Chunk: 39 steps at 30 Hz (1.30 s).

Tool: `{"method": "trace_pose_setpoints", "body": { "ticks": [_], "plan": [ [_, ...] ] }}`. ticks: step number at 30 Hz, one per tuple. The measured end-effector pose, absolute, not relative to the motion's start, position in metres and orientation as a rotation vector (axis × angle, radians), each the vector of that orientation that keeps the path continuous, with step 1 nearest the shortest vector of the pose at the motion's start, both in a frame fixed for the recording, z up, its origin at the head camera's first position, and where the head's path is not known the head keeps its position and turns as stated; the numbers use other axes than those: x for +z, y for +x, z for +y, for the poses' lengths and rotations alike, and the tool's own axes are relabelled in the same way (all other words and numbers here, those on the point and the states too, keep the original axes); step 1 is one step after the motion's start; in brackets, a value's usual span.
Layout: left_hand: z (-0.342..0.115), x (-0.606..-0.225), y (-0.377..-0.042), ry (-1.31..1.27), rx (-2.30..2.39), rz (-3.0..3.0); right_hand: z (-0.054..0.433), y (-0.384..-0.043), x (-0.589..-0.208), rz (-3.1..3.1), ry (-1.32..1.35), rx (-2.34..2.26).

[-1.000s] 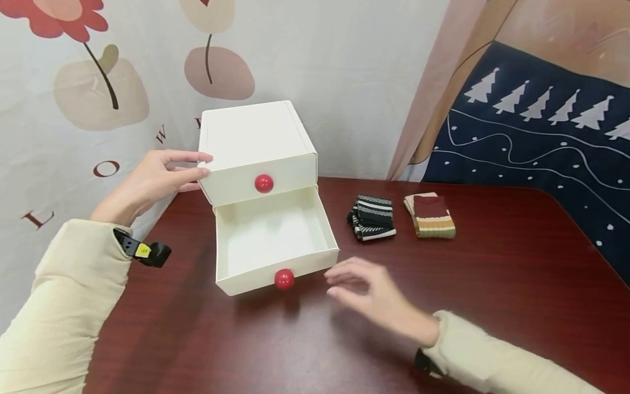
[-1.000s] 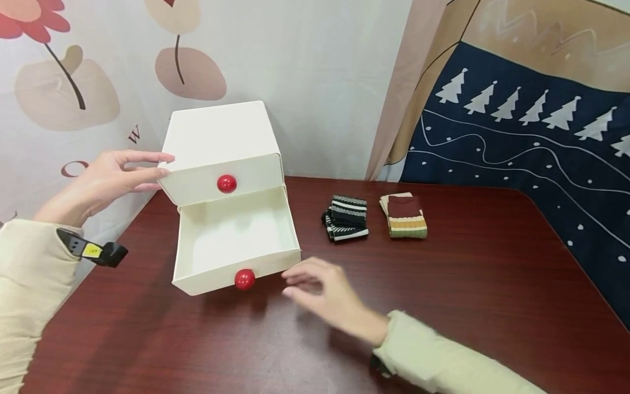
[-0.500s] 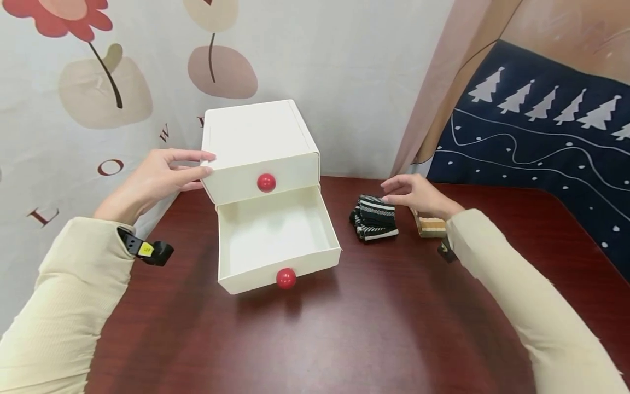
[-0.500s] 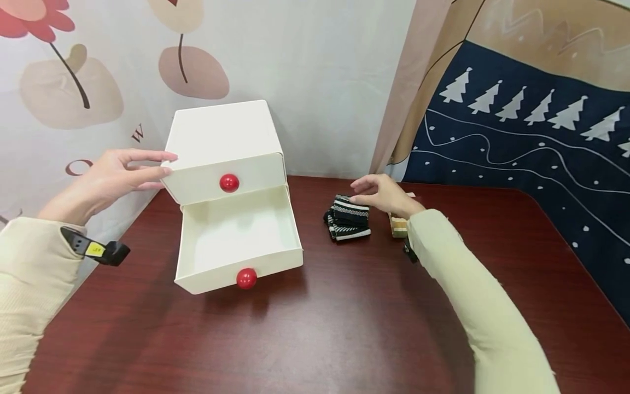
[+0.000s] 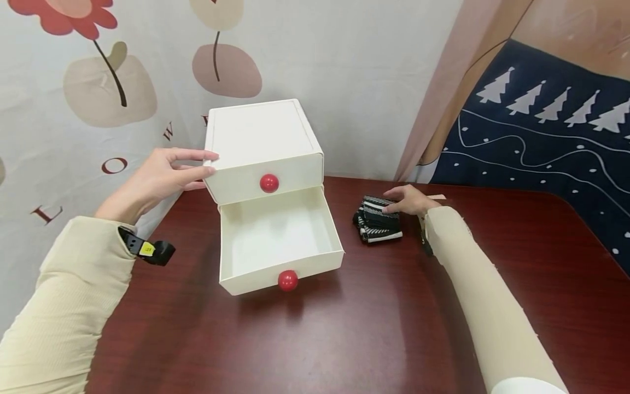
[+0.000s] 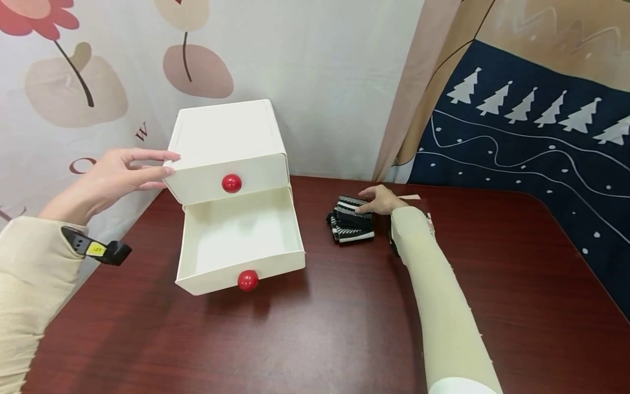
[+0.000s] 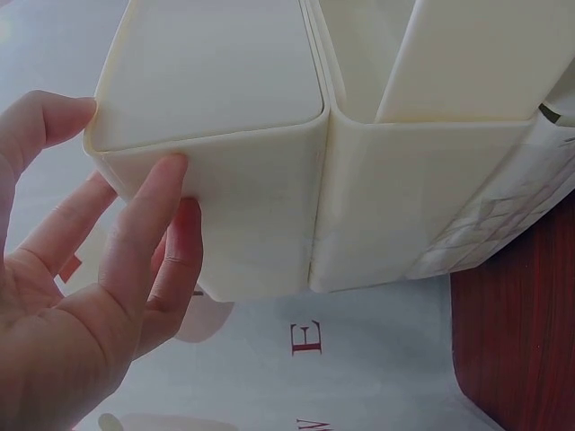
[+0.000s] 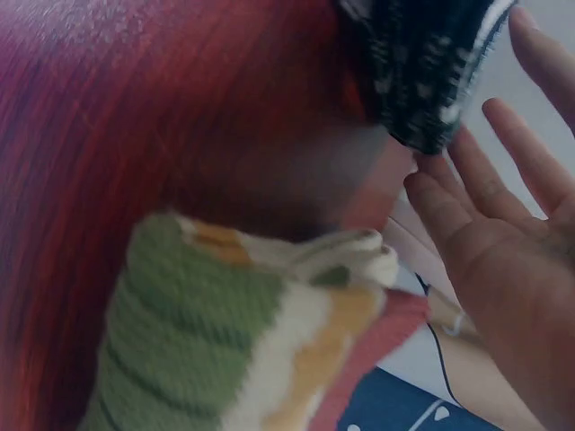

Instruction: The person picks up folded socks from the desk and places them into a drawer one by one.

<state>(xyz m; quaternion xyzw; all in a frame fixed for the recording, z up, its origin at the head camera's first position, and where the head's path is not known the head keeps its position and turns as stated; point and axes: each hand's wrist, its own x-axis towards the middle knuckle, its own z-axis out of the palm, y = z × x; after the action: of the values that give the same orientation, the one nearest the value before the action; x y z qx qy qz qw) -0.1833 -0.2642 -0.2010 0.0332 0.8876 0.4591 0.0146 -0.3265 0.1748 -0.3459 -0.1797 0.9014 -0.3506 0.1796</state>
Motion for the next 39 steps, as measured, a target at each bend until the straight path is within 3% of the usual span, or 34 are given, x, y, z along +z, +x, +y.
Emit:
{"method": "trace_pose_setpoints", "body": {
  "ticks": [21, 39],
  "plan": [
    [-0.264, -0.202, -0.184, 0.103, 1.47, 2.746, 0.166, -0.322, -0.356, 2.558, -0.407, -1.037],
    [-0.265, -0.202, -0.185, 0.11, 1.451, 2.76, 0.158, -0.302, -0.352, 2.471, -0.508, -1.233]
  ]
}}
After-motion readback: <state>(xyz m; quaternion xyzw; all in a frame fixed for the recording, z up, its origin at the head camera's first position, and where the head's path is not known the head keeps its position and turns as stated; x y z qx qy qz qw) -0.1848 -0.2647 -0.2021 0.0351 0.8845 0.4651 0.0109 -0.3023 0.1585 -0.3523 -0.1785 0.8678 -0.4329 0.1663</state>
